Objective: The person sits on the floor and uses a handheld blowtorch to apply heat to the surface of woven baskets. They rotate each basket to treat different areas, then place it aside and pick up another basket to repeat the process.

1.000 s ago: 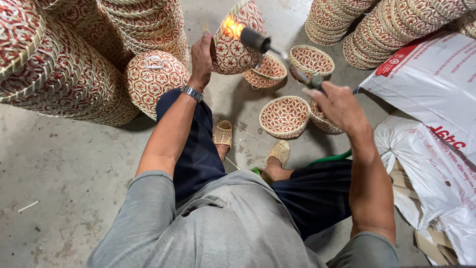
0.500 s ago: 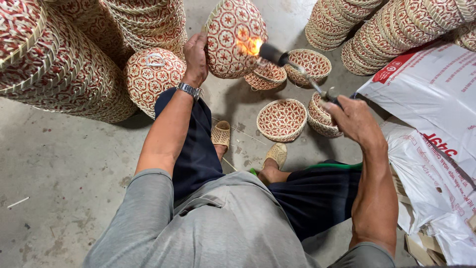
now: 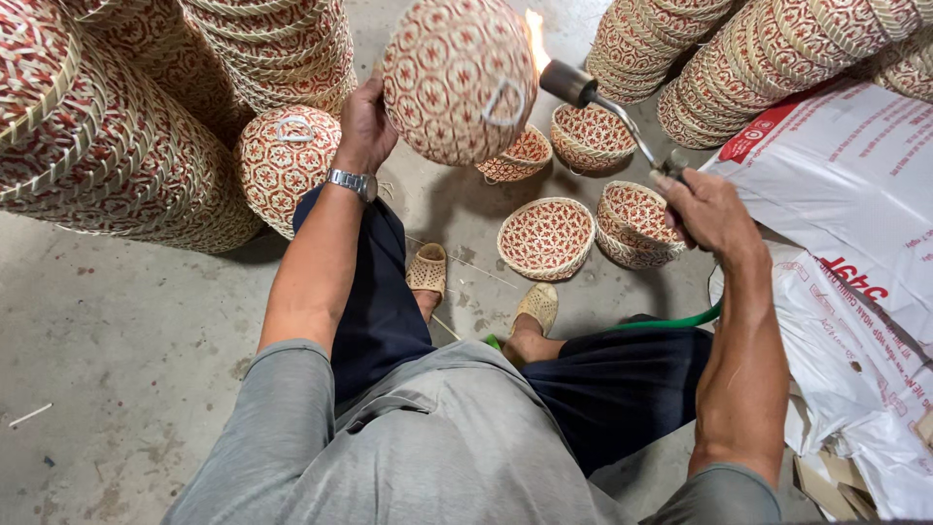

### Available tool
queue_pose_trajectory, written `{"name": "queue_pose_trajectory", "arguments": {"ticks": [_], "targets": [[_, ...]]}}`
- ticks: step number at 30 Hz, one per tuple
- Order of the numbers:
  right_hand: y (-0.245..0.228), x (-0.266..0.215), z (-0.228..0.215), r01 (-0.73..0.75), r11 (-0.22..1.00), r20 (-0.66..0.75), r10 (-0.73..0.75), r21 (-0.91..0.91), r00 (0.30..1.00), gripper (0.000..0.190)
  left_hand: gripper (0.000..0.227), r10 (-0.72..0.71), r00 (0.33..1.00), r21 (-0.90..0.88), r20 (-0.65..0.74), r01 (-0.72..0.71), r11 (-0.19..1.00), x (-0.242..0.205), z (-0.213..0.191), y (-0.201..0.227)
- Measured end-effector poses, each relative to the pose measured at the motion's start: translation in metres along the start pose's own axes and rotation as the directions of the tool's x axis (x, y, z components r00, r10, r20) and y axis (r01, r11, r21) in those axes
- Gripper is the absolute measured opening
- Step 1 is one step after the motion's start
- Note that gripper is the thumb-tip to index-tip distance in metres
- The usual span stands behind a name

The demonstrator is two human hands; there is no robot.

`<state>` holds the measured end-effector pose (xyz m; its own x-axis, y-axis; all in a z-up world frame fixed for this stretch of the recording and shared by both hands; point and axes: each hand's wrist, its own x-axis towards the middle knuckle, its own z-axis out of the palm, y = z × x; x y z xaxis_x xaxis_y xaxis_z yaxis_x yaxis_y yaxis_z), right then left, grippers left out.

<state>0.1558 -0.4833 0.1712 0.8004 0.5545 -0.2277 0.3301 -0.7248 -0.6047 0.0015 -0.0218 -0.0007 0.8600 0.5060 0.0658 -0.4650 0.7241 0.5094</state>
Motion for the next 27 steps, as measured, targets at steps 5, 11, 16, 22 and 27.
{"name": "queue_pose_trajectory", "arguments": {"ticks": [5,11,16,22,27], "targets": [[0.022,-0.003,0.038,-0.017,1.000,0.094,0.020,-0.026,0.995,0.041,0.047,0.000,1.000,-0.195,0.008,0.002,0.981,0.007,-0.004,-0.005],[0.027,0.006,0.061,0.618,0.684,0.128,-0.624,-0.387,0.771,0.031,0.037,0.195,0.980,0.086,-0.028,-0.192,0.978,0.019,-0.029,-0.028],[-0.027,-0.002,0.042,0.336,0.919,0.065,-0.330,-0.205,0.942,0.045,0.038,0.233,0.964,0.331,0.127,-0.262,0.907,-0.001,-0.003,-0.036],[-0.055,-0.012,0.016,0.274,0.943,0.017,-0.275,-0.189,0.961,0.053,0.022,0.194,0.972,0.862,0.131,-0.208,0.462,-0.037,0.049,-0.023],[-0.049,-0.023,0.005,0.074,0.984,-0.025,-0.079,-0.162,0.997,0.056,0.011,0.221,0.840,0.867,0.495,-0.494,-0.066,-0.049,0.057,-0.028]]}}
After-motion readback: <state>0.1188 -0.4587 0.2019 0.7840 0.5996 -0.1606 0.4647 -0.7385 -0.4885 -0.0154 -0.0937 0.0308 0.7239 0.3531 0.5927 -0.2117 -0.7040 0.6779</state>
